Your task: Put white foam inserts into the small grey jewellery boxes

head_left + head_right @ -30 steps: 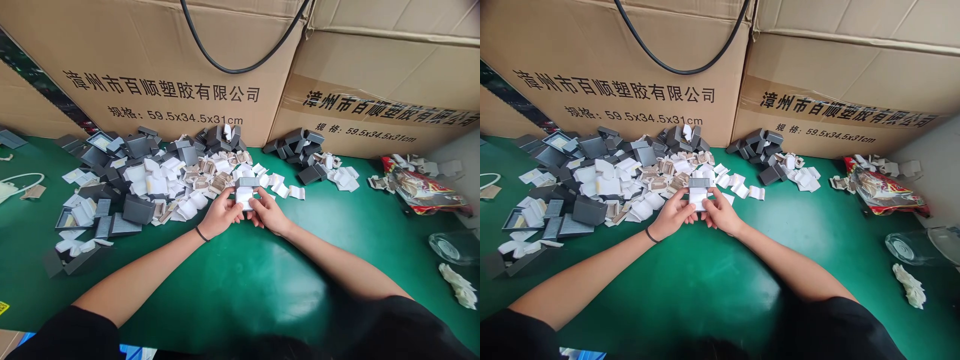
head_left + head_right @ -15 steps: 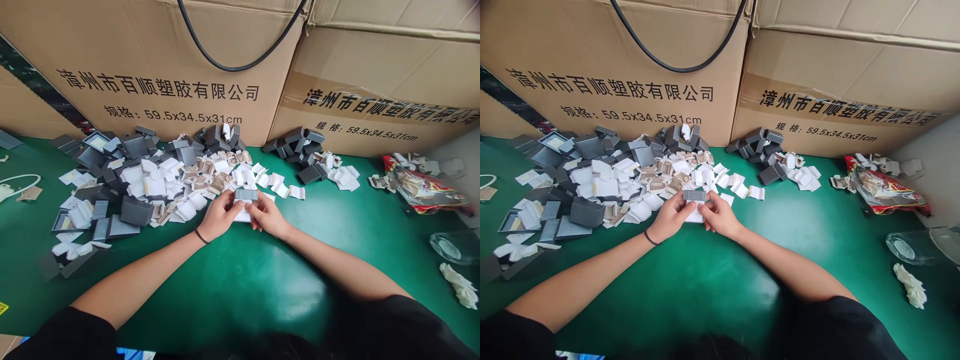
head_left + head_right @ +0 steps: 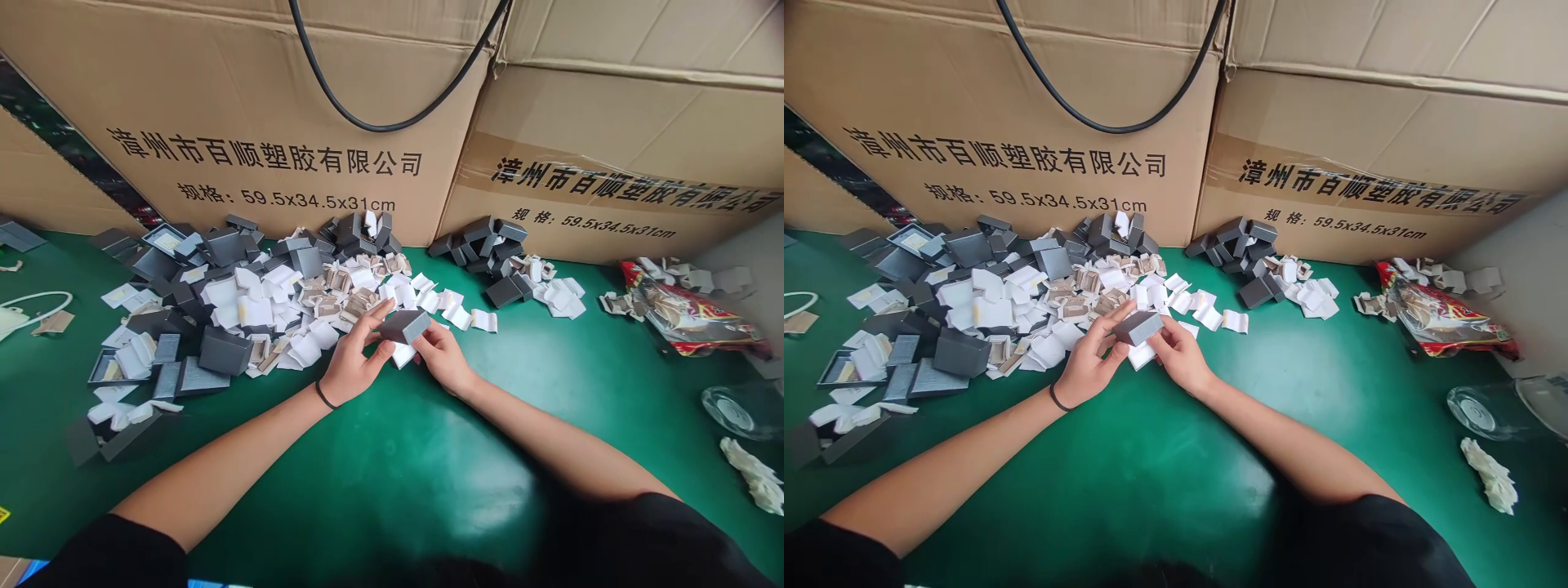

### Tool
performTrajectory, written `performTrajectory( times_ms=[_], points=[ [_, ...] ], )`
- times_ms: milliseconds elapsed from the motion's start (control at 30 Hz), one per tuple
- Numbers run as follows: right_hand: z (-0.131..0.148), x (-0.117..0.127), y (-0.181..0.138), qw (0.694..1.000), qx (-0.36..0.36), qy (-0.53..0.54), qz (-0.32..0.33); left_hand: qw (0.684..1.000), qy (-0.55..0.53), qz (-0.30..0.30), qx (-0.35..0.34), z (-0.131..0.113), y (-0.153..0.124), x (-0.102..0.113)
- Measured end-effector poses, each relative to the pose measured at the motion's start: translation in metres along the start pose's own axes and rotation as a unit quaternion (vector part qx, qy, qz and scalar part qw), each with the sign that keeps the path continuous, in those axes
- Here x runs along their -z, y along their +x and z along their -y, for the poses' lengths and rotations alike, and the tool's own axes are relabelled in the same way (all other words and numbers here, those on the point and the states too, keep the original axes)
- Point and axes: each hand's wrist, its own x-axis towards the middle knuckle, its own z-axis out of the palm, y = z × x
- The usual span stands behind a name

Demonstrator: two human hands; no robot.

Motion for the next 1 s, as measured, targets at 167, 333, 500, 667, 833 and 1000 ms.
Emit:
performTrajectory(
  times_ms=[167,333,500,667,833,1000],
  points=[
    [0.007,-0.004,-0.003,0.996,0.025,0.077,-0.042,0.982,0.092,0.025,-0.165,0.006,-0.001,0.006],
    [0.011,-0.002,-0.008,0.991,0.033,0.123,0.040,0.906,0.210,0.032,-0.366,0.010,0.000,0.008],
    [0.016,0.011,-0.008,0.985,0.060,0.092,0.137,0.862,0.245,0.012,-0.444,0.010,0.003,0.009],
    [0.024,0.015,-0.010,0.984,0.074,0.057,0.151,0.858,0.246,0.023,-0.450,0.015,0.002,0.011],
    [0.022,0.010,-0.010,0.985,0.076,0.069,0.139,0.859,0.260,0.006,-0.442,0.019,0.001,0.009],
    [0.018,0.003,-0.009,0.993,0.054,0.057,0.087,0.881,0.280,0.008,-0.381,0.015,0.001,0.007]
  ],
)
